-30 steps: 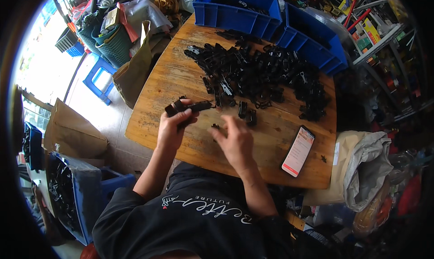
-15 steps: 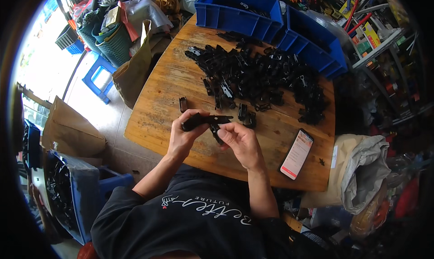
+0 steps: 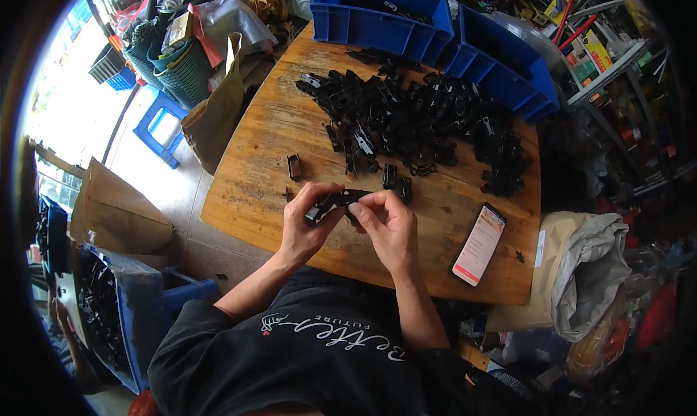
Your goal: Assembling small black plastic mechanical components by hand at a workbench.
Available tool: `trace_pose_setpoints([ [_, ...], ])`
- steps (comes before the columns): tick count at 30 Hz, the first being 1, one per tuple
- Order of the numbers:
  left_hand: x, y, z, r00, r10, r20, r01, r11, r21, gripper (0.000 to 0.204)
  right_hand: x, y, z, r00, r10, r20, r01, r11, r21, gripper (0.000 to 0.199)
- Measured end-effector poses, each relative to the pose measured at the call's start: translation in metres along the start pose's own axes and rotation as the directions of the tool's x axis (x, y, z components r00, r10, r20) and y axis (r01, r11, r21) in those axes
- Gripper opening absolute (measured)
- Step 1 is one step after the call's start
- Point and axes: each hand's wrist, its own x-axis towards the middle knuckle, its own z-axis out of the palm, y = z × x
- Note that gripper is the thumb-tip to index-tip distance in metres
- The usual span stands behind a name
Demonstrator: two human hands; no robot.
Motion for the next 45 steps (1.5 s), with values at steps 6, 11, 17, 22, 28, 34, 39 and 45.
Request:
trace_pose_setpoints([
  [6, 0.004, -0.004, -0.010, 0.911, -0.395, 0.119, 0.409, 0.828, -0.384, 0.036, 0.002, -0.003, -0.008, 0.986, -0.145, 0.081, 0.159, 0.964, -0.214, 0.038],
  [11, 0.010, -0.007, -0.017, 0.776, -0.540, 0.325, 0.620, 0.565, -0.544, 0.040, -0.002, -0.010, -0.007, 0.957, -0.244, 0.157, 0.288, 0.869, -0.402, 0.024],
  [17, 0.012, -0.005, -0.021, 0.758, -0.548, 0.354, 0.650, 0.585, -0.484, 0.039, -0.006, -0.015, -0.003, 0.959, -0.201, 0.198, 0.261, 0.900, -0.348, 0.030],
  [22, 0.012, -0.003, -0.019, 0.771, -0.527, 0.358, 0.634, 0.581, -0.510, 0.039, -0.006, -0.007, -0.011, 0.955, -0.147, 0.258, 0.208, 0.951, -0.229, 0.034],
  [28, 0.015, -0.005, -0.022, 0.751, -0.521, 0.405, 0.659, 0.566, -0.495, 0.040, -0.011, 0.004, -0.010, 0.978, -0.012, 0.208, 0.032, 0.995, -0.097, 0.033],
  [34, 0.012, -0.004, 0.020, 0.972, -0.189, 0.141, 0.184, 0.982, 0.050, 0.049, -0.008, 0.056, 0.017, 0.967, -0.082, 0.243, -0.157, 0.560, 0.814, 0.056],
  [39, 0.001, 0.008, 0.047, 0.983, 0.020, 0.181, -0.068, 0.961, 0.268, 0.070, 0.001, 0.038, 0.021, 0.975, 0.079, 0.209, -0.215, 0.080, 0.973, 0.062],
  [45, 0.022, -0.029, -0.013, 0.994, 0.050, -0.098, 0.025, 0.763, 0.646, 0.057, 0.028, 0.020, -0.028, 0.898, 0.289, 0.332, -0.296, -0.160, 0.942, 0.058],
])
